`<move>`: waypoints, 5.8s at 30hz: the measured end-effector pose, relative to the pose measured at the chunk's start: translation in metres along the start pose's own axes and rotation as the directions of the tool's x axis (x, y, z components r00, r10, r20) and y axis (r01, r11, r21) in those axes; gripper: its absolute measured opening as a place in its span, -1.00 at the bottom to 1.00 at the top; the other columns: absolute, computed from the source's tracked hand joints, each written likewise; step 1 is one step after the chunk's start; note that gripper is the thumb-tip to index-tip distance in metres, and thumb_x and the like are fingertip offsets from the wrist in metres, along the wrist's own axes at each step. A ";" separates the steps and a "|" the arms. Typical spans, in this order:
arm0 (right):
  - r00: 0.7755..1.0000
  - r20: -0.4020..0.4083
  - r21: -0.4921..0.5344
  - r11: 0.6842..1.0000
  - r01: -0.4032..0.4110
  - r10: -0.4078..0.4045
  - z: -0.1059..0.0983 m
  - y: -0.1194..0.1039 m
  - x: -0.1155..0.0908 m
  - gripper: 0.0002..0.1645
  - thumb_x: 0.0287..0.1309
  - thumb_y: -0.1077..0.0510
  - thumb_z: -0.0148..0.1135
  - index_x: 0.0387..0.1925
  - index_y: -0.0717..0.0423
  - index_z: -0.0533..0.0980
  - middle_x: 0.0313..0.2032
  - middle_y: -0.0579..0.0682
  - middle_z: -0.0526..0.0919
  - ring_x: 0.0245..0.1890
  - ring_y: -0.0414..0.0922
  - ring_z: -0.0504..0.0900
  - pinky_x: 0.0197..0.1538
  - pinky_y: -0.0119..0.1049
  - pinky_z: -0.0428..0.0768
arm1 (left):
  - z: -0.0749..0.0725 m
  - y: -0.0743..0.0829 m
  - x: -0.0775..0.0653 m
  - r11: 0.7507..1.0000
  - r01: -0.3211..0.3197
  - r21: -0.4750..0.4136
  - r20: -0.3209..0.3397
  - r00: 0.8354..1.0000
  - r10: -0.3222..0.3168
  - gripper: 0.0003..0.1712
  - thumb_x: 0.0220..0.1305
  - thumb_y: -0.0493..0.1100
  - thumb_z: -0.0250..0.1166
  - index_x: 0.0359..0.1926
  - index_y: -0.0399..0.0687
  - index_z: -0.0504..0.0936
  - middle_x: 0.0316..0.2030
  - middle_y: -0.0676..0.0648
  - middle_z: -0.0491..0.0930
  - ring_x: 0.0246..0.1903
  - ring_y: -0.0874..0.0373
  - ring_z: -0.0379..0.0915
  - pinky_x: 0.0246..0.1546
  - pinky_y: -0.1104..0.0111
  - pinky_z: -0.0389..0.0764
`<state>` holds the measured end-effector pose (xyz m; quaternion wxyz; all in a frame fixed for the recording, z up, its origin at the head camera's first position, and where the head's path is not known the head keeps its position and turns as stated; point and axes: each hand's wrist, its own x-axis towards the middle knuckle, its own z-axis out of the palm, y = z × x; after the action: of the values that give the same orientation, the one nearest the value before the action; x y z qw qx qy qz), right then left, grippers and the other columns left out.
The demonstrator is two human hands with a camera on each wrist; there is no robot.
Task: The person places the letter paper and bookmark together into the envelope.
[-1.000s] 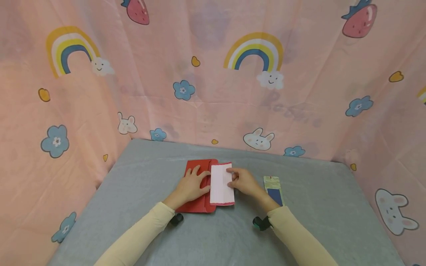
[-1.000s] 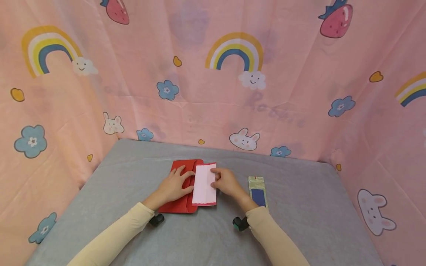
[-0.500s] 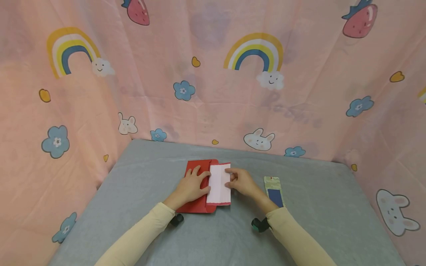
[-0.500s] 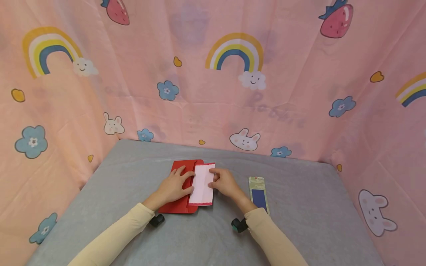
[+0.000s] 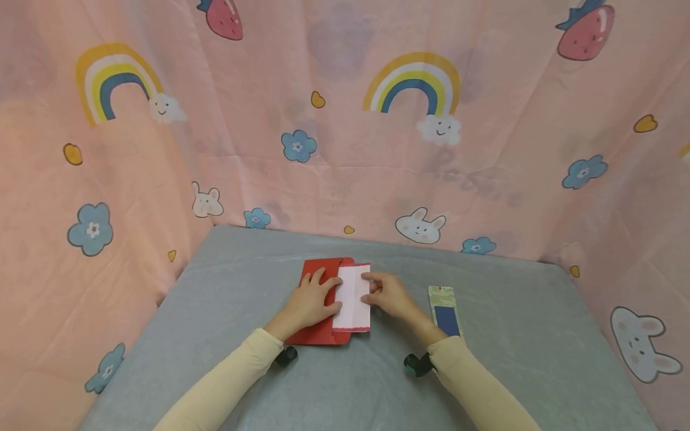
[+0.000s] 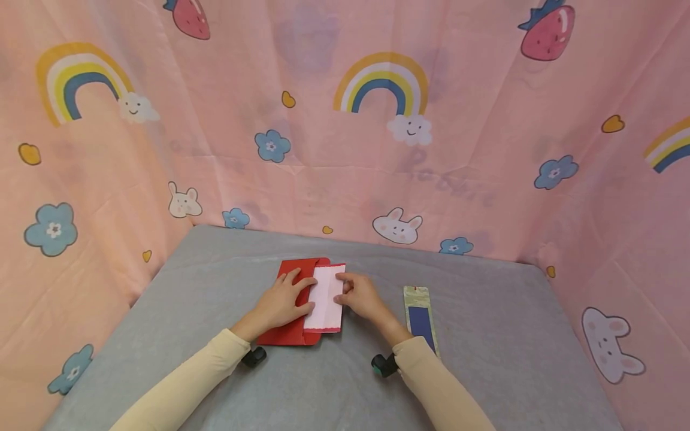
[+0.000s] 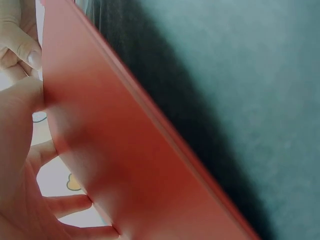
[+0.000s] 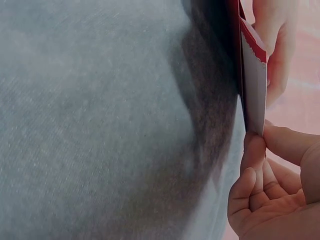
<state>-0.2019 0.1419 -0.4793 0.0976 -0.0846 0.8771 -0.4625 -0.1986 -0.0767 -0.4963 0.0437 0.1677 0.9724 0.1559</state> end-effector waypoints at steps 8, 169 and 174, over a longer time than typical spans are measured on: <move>1.000 -0.002 0.012 1.000 -0.001 0.001 0.003 -0.001 0.001 -0.35 0.12 0.26 0.39 0.27 0.16 0.47 -0.43 0.03 0.48 -0.54 -0.16 0.41 -0.47 -0.43 0.40 | 0.000 -0.001 0.000 1.000 0.005 -0.002 0.002 1.000 -0.005 -0.27 0.18 0.20 0.33 0.37 0.29 0.40 0.45 -0.22 0.21 0.38 -0.36 0.19 0.11 -0.21 0.55; 0.995 -0.098 0.090 0.995 0.033 -0.024 0.020 0.015 -0.003 -0.42 0.22 0.28 0.29 0.28 0.18 0.46 -0.46 0.13 0.69 -0.57 -0.16 0.57 -0.55 -0.41 0.43 | -0.001 -0.002 -0.002 1.000 -0.027 0.006 -0.026 0.999 0.027 -0.30 0.24 0.22 0.28 0.38 0.32 0.39 0.43 -0.24 0.24 0.37 -0.36 0.22 0.14 -0.18 0.53; 0.996 -0.091 0.097 0.995 0.024 -0.016 0.020 0.013 -0.003 -0.41 0.22 0.27 0.30 0.29 0.16 0.46 -0.46 0.12 0.68 -0.56 -0.15 0.57 -0.53 -0.41 0.44 | -0.002 -0.002 -0.003 1.000 -0.026 0.008 -0.022 0.999 0.026 -0.30 0.23 0.23 0.28 0.39 0.32 0.39 0.43 -0.24 0.24 0.37 -0.35 0.21 0.13 -0.18 0.54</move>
<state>-0.1947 0.1338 -0.5010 0.0574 -0.0675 0.8561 -0.5091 -0.1970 -0.0801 -0.4953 0.0302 0.1786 0.9712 0.1547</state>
